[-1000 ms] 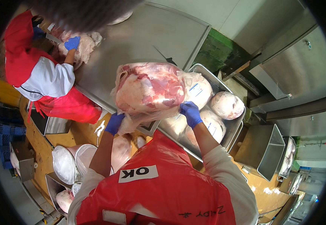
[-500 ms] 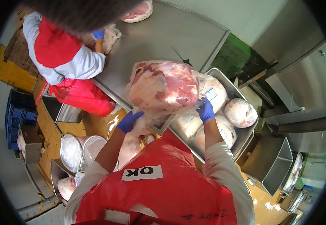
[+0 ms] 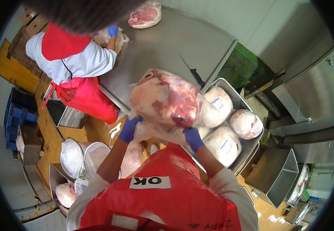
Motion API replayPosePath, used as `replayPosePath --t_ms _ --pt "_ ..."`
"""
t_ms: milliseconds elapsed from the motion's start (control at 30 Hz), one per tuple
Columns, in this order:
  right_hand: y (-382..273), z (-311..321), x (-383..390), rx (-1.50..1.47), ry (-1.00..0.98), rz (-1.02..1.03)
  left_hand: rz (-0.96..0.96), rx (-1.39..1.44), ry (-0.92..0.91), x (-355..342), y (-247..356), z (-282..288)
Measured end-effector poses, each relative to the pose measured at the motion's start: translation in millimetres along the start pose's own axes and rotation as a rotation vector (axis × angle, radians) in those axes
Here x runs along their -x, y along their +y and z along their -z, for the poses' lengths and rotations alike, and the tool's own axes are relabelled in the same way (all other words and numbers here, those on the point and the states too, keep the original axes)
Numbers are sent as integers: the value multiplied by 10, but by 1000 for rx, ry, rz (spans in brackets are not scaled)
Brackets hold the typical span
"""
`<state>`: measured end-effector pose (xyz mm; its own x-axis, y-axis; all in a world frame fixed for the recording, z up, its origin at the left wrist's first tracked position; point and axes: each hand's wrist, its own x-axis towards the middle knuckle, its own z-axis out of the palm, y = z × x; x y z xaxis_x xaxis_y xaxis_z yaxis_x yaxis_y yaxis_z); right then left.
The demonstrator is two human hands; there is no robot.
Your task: The person removes a large piece of meat from a plastic bag, places it on a stainless steel table, and uses a knife to trim fat and connective tissue. The trimmed pieces are discarded into a bin, and the cleaned meat is placed into a metal tray with other portions.
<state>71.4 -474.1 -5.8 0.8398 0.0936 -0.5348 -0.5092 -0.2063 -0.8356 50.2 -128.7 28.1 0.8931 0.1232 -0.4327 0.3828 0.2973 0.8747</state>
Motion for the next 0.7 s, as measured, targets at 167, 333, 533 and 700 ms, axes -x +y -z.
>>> replayPosePath --t_ms 167,333,533,700 --pt "-135 139 613 305 -219 552 -73 29 14 618 244 45" --pt "-1108 199 869 277 -231 735 -362 199 -24 629 810 -50" --pt "-1647 -49 699 -440 -215 -18 -445 66 -1 -331 1254 -214" --pt "-1509 123 691 -305 -219 13 -479 -182 -29 -331 1077 -270"
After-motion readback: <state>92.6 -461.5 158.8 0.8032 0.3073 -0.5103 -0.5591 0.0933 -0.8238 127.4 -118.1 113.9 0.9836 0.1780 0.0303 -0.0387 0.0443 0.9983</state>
